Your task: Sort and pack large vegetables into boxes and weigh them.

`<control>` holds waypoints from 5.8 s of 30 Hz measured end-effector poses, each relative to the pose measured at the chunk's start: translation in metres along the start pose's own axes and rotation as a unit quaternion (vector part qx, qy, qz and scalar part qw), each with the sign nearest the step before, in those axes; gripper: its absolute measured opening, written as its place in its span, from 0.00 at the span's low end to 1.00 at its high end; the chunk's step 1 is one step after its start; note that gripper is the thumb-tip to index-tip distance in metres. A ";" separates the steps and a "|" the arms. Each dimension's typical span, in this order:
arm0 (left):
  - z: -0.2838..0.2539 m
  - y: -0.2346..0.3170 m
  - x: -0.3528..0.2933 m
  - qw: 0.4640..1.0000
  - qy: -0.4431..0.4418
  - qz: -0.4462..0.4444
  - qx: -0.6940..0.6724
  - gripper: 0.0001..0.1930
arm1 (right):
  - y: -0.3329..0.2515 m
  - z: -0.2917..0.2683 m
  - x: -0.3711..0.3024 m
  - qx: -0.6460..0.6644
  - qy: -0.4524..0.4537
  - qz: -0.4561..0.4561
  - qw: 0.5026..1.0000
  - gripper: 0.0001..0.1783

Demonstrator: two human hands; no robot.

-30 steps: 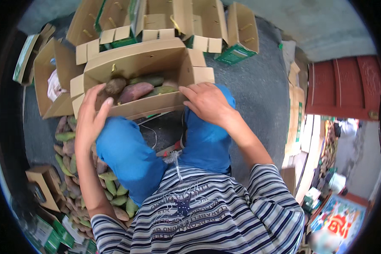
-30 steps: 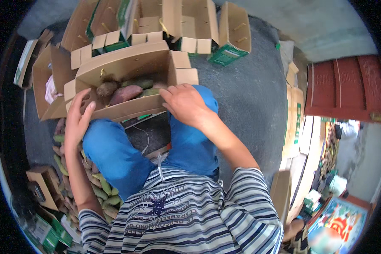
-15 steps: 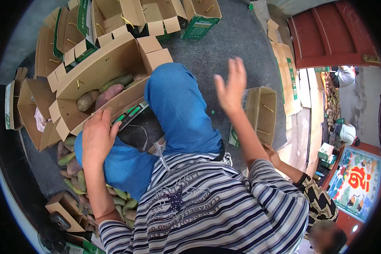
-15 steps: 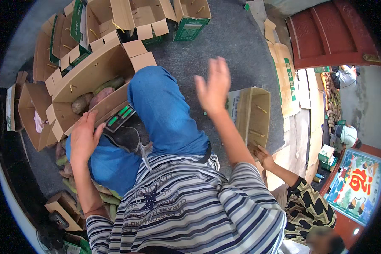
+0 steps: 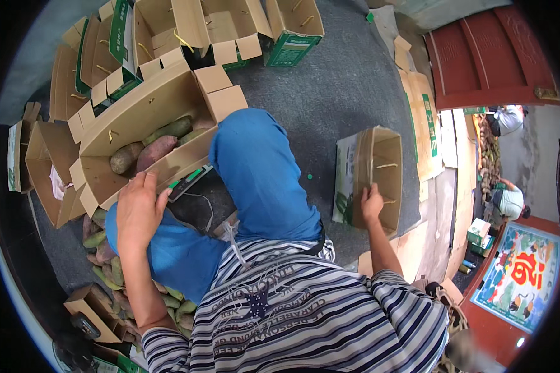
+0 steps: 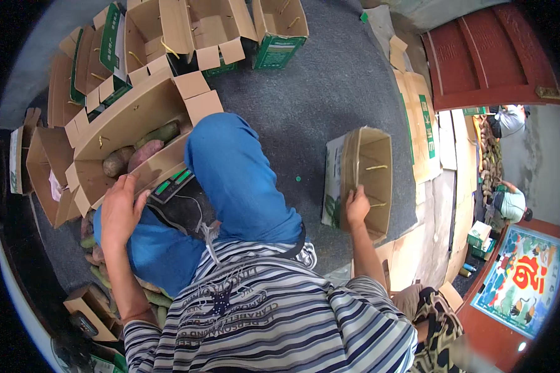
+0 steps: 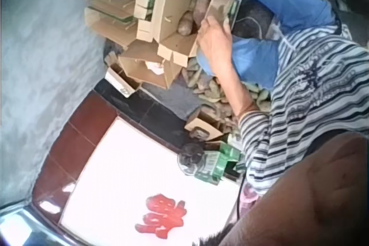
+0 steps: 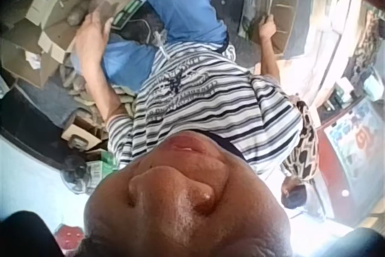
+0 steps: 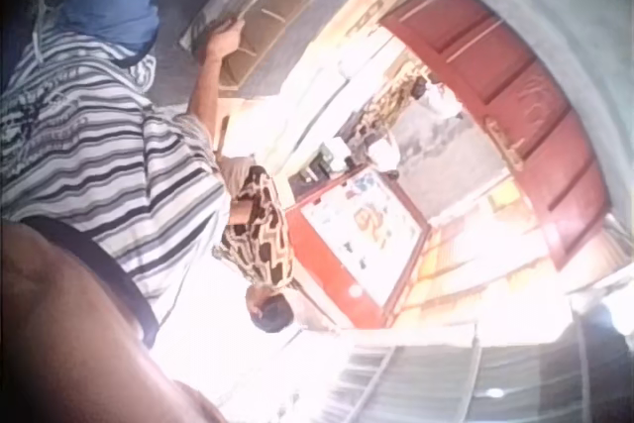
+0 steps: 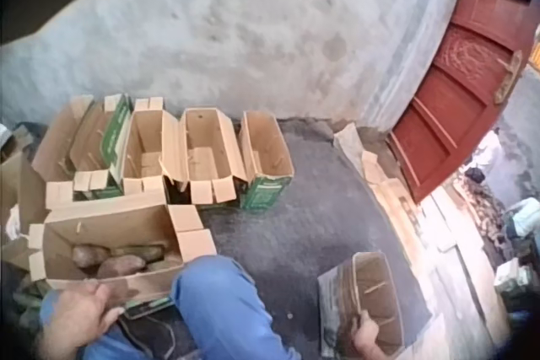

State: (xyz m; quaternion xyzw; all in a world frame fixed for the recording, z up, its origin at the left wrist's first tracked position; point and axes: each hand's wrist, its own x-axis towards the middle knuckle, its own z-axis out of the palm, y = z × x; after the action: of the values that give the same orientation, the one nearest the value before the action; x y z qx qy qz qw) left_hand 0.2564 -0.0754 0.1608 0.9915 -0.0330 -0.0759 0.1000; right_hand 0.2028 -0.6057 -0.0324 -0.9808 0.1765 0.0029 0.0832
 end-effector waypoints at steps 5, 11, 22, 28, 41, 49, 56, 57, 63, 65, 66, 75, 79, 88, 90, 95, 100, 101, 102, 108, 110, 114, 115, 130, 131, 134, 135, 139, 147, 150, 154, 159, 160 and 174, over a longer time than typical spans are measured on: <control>0.001 -0.001 0.004 1.000 0.000 -0.012 -0.006 0.17 | -0.048 -0.007 0.147 0.048 0.098 -0.027 0.994 0.17; 0.000 -0.004 0.008 0.999 0.011 -0.025 -0.025 0.19 | -0.144 0.030 0.233 0.049 0.048 -0.023 0.997 0.19; -0.005 -0.004 0.010 0.998 0.008 -0.063 -0.027 0.18 | -0.164 0.021 0.313 -0.001 0.106 -0.090 0.990 0.16; -0.008 -0.001 0.014 0.997 0.001 -0.058 -0.053 0.18 | -0.216 0.017 0.388 -0.024 0.060 -0.115 0.991 0.18; 0.005 -0.075 -0.056 0.757 0.545 -0.247 -0.262 0.13 | -0.233 -0.023 0.361 0.139 0.110 -0.318 0.931 0.26; 0.176 -0.193 -0.215 0.713 0.376 -0.561 -0.187 0.16 | -0.404 -0.146 0.151 0.280 0.001 -0.610 0.741 0.20; 0.318 -0.158 -0.295 0.682 0.108 -0.717 -0.091 0.25 | -0.491 -0.149 0.028 0.142 -0.153 -0.729 0.652 0.24; 0.337 -0.153 -0.313 0.631 0.128 -0.757 -0.108 0.28 | -0.499 -0.140 0.017 0.063 -0.162 -0.754 0.634 0.25; 0.388 -0.149 -0.299 0.363 0.215 -0.775 -0.470 0.35 | -0.494 -0.079 0.012 -0.116 -0.265 -0.729 0.620 0.25; 0.402 -0.148 -0.303 0.319 0.251 -0.777 -0.481 0.33 | -0.495 -0.063 0.018 -0.122 -0.248 -0.719 0.637 0.24; 0.412 -0.150 -0.319 0.311 0.221 -0.799 -0.465 0.33 | -0.499 -0.057 0.016 -0.126 -0.269 -0.725 0.621 0.22; 0.339 -0.134 -0.263 0.617 0.235 -0.719 -0.216 0.33 | -0.499 -0.040 0.019 -0.132 -0.275 -0.723 0.619 0.16; 0.206 -0.134 -0.202 0.618 0.518 -0.527 -0.269 0.26 | -0.499 -0.038 0.020 -0.100 -0.271 -0.741 0.607 0.13; 0.013 -0.096 -0.053 0.674 0.526 -0.265 -0.445 0.20 | -0.499 -0.040 0.024 -0.106 -0.280 -0.731 0.613 0.14; 0.025 -0.101 -0.039 0.717 0.461 -0.211 -0.479 0.23 | -0.498 -0.036 0.025 -0.080 -0.263 -0.755 0.596 0.11; 0.079 -0.137 -0.084 0.705 0.480 -0.346 -0.390 0.23 | -0.500 -0.039 0.023 -0.108 -0.268 -0.736 0.612 0.16; 0.192 -0.196 -0.173 0.705 0.411 -0.508 -0.276 0.21 | -0.501 -0.050 0.025 -0.156 -0.293 -0.715 0.615 0.15; 0.210 -0.201 -0.189 0.698 0.367 -0.561 -0.252 0.22 | -0.500 -0.049 0.025 -0.148 -0.289 -0.717 0.617 0.15; 0.229 -0.205 -0.203 0.687 0.320 -0.611 -0.228 0.23 | -0.499 -0.049 0.025 -0.140 -0.285 -0.718 0.619 0.15; 0.304 -0.215 -0.219 0.702 0.210 -0.645 -0.219 0.29 | -0.501 -0.048 0.022 -0.119 -0.282 -0.724 0.618 0.18; 0.315 -0.224 -0.213 0.711 0.186 -0.627 -0.258 0.34 | -0.500 -0.048 0.021 -0.122 -0.278 -0.726 0.617 0.17; 0.347 -0.240 -0.206 0.670 0.142 -0.682 -0.256 0.38 | -0.505 -0.046 0.017 -0.120 -0.278 -0.728 0.615 0.16; 0.343 -0.237 -0.191 0.668 0.111 -0.702 -0.219 0.38 | -0.503 -0.045 0.019 -0.126 -0.277 -0.724 0.619 0.16; 0.308 -0.206 -0.162 0.503 0.248 -0.700 -0.441 0.33 | -0.492 -0.035 0.023 -0.118 -0.280 -0.712 0.633 0.12; 0.305 -0.204 -0.162 0.410 0.297 -0.687 -0.522 0.32 | -0.491 -0.034 0.024 -0.112 -0.280 -0.708 0.639 0.12; 0.282 -0.185 -0.149 0.336 0.307 -0.616 -0.642 0.32 | -0.487 -0.029 0.031 -0.100 -0.257 -0.722 0.635 0.11; 0.313 -0.204 -0.208 0.281 0.329 -0.543 -0.719 0.28 | -0.500 -0.034 0.017 -0.079 -0.257 -0.746 0.609 0.11; 0.262 -0.155 -0.175 0.308 0.377 -0.432 -0.759 0.23 | -0.490 -0.024 0.027 -0.075 -0.237 -0.741 0.624 0.11; 0.072 -0.130 -0.119 0.677 0.478 -0.237 -0.506 0.28 | -0.492 -0.030 0.026 -0.081 -0.247 -0.732 0.630 0.07; 0.028 -0.128 -0.085 0.790 0.373 -0.196 -0.446 0.30 | -0.492 -0.029 0.024 -0.097 -0.255 -0.728 0.629 0.08; 0.002 -0.110 -0.046 0.907 0.250 -0.216 -0.262 0.27 | -0.493 -0.025 0.024 -0.116 -0.261 -0.726 0.626 0.11; -0.029 -0.066 -0.045 0.926 0.305 -0.179 -0.131 0.22 | -0.498 -0.030 0.021 -0.132 -0.259 -0.724 0.626 0.11; -0.038 -0.056 -0.042 0.933 0.306 -0.147 -0.123 0.21 | -0.500 -0.032 0.021 -0.141 -0.267 -0.725 0.619 0.11; 0.011 -0.079 0.029 0.996 0.029 -0.056 -0.058 0.25 | -0.507 -0.054 0.052 -0.037 -0.171 -0.700 0.693 0.15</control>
State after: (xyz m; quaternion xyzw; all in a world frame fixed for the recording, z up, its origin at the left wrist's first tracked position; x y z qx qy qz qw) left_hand 0.2875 -0.0027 0.1303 0.9861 0.0305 -0.0540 0.1539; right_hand 0.4263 -0.1647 0.1014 -0.8054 -0.5783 0.1181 0.0533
